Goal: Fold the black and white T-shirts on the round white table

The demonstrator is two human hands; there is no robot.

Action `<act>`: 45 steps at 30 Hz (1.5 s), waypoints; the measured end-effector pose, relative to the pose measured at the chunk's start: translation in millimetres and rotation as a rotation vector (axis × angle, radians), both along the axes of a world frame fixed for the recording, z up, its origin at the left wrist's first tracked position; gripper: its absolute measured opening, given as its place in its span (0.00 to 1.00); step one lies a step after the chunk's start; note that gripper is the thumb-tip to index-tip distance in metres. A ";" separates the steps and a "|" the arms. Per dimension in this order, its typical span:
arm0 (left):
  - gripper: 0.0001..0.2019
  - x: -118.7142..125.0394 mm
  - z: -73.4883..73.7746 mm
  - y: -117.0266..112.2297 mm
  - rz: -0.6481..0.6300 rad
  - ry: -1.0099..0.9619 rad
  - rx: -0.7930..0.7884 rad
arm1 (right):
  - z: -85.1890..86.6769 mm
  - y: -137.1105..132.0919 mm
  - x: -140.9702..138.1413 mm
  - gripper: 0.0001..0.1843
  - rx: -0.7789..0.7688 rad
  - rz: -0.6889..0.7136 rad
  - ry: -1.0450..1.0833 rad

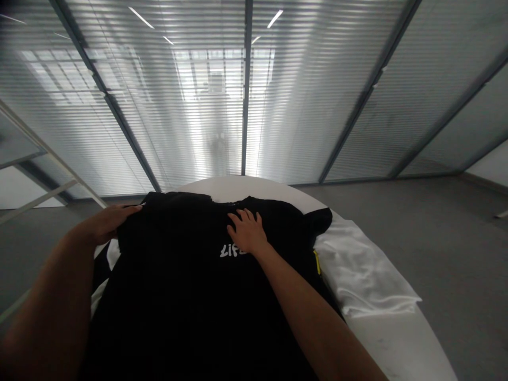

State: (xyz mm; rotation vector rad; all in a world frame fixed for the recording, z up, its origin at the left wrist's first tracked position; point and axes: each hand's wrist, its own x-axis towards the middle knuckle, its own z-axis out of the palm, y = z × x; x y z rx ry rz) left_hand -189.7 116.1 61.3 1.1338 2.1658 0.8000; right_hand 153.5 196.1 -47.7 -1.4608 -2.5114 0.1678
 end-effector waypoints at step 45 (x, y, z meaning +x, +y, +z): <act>0.26 67.9 36.3 -1.4 -0.282 -0.286 0.132 | 37.0 -0.4 -82.8 0.22 -0.666 0.062 1.041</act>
